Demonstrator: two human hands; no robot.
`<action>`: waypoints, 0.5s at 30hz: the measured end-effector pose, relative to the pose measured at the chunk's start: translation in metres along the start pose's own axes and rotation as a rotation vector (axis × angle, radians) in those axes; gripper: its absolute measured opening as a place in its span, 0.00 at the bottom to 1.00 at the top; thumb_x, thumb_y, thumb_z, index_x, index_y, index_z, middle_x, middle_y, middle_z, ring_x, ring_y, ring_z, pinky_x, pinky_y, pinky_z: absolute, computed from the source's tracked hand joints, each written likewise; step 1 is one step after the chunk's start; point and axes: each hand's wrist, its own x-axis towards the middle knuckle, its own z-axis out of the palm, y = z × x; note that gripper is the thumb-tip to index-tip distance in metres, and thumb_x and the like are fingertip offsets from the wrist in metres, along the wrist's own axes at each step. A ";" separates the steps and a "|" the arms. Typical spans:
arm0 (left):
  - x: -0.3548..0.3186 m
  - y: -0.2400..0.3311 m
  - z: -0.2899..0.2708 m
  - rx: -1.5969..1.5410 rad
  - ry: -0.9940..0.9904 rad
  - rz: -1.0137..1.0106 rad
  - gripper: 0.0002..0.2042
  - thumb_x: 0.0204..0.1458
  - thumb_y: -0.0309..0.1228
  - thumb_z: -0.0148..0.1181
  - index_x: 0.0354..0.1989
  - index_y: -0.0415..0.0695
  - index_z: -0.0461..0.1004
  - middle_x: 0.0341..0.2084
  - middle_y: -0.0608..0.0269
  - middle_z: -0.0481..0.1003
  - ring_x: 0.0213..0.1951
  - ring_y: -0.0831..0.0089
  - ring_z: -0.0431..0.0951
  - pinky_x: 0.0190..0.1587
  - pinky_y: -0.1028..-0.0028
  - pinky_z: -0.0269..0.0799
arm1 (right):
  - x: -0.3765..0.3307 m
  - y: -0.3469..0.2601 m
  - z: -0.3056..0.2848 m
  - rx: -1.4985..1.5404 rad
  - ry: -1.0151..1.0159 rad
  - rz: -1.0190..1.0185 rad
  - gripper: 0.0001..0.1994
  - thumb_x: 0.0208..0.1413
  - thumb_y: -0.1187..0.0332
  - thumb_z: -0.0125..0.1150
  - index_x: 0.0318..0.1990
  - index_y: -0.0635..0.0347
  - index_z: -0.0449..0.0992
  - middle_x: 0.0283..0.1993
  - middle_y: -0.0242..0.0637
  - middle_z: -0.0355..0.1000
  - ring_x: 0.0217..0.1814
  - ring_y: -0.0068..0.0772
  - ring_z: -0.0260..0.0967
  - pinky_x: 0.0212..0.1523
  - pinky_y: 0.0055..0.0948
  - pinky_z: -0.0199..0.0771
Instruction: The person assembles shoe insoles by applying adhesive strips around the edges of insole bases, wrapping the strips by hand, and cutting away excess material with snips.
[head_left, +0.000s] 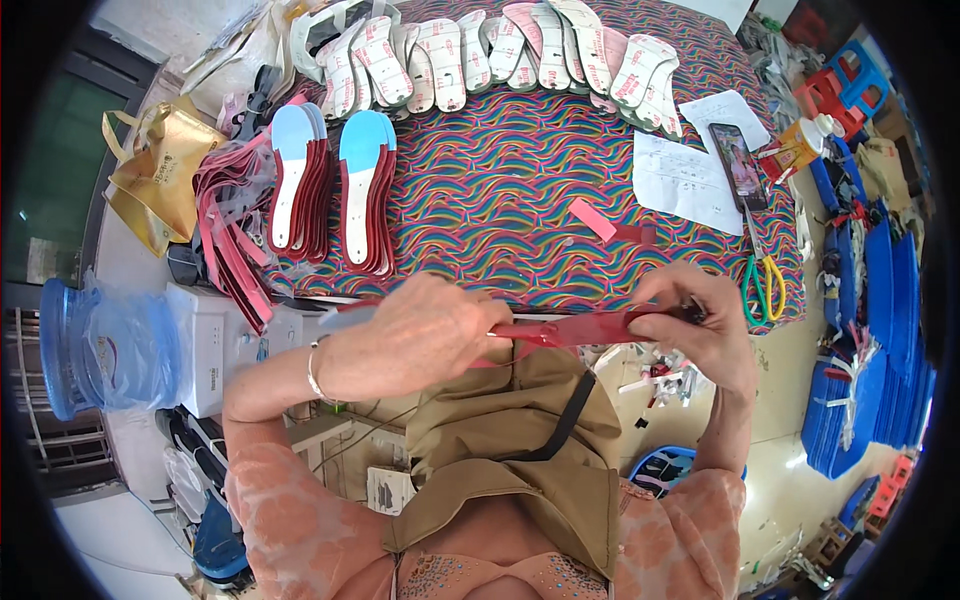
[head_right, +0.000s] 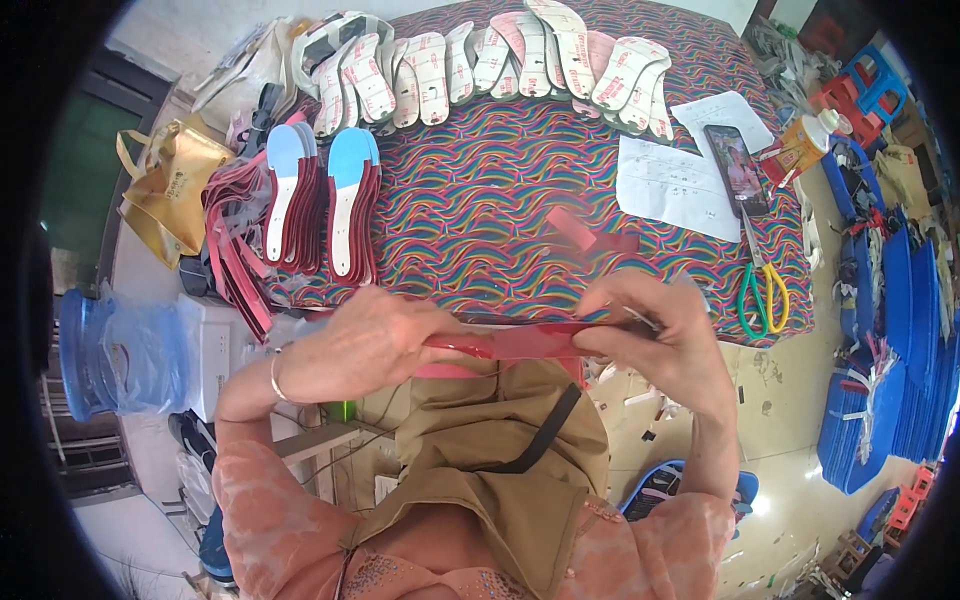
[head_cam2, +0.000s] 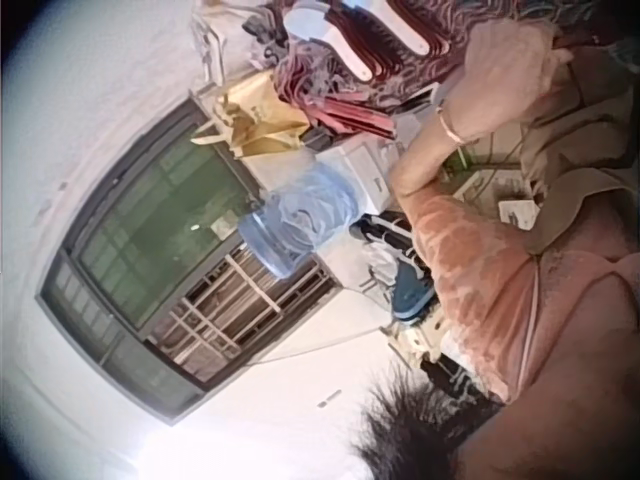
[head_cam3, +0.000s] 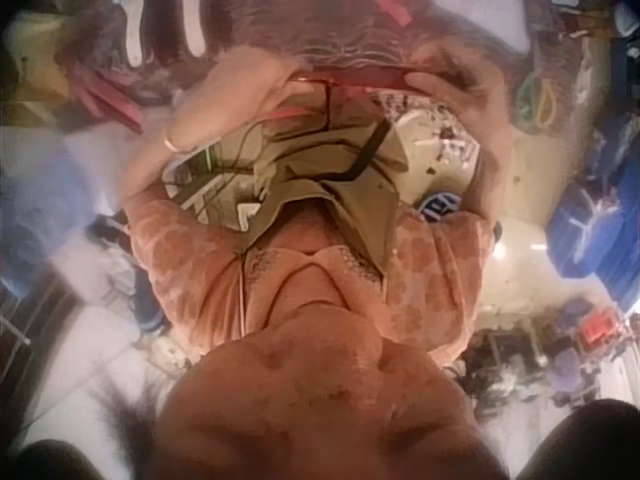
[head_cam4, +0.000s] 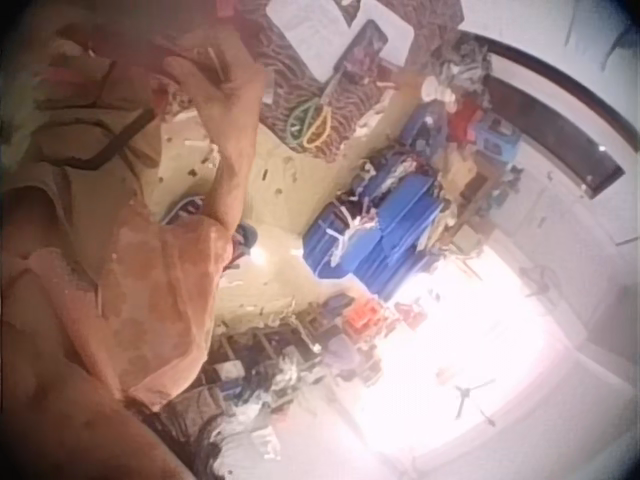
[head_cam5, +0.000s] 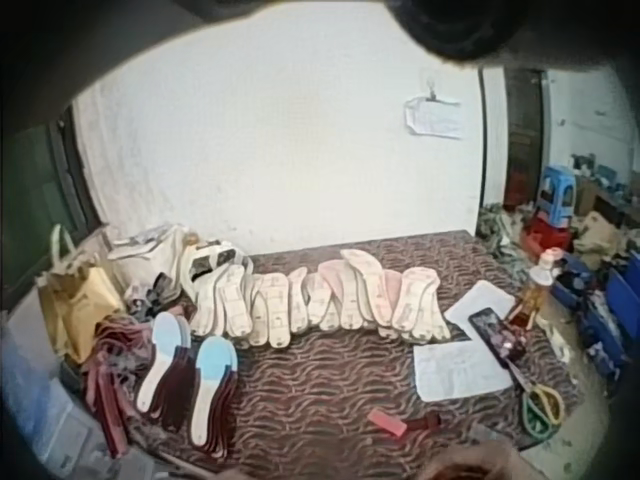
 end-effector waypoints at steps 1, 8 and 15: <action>-0.002 0.001 0.005 -0.150 0.010 -0.041 0.11 0.53 0.35 0.57 0.35 0.38 0.75 0.27 0.50 0.76 0.27 0.53 0.77 0.28 0.60 0.70 | -0.003 0.004 -0.005 0.159 0.020 0.041 0.06 0.49 0.83 0.63 0.34 0.66 0.75 0.28 0.30 0.74 0.27 0.14 0.69 0.24 0.13 0.65; -0.003 0.026 0.033 -1.230 0.095 -0.264 0.11 0.54 0.30 0.61 0.42 0.35 0.76 0.28 0.64 0.78 0.27 0.80 0.75 0.30 0.78 0.72 | -0.035 0.039 0.033 0.412 0.302 -0.069 0.06 0.48 0.83 0.64 0.34 0.67 0.77 0.35 0.39 0.77 0.35 0.23 0.73 0.35 0.21 0.73; 0.019 0.038 0.051 -1.718 0.445 -0.257 0.17 0.55 0.30 0.58 0.49 0.33 0.71 0.41 0.48 0.76 0.38 0.64 0.79 0.43 0.68 0.75 | -0.033 0.042 0.105 0.539 0.453 0.021 0.04 0.52 0.80 0.63 0.35 0.66 0.77 0.28 0.32 0.73 0.21 0.11 0.62 0.17 0.15 0.55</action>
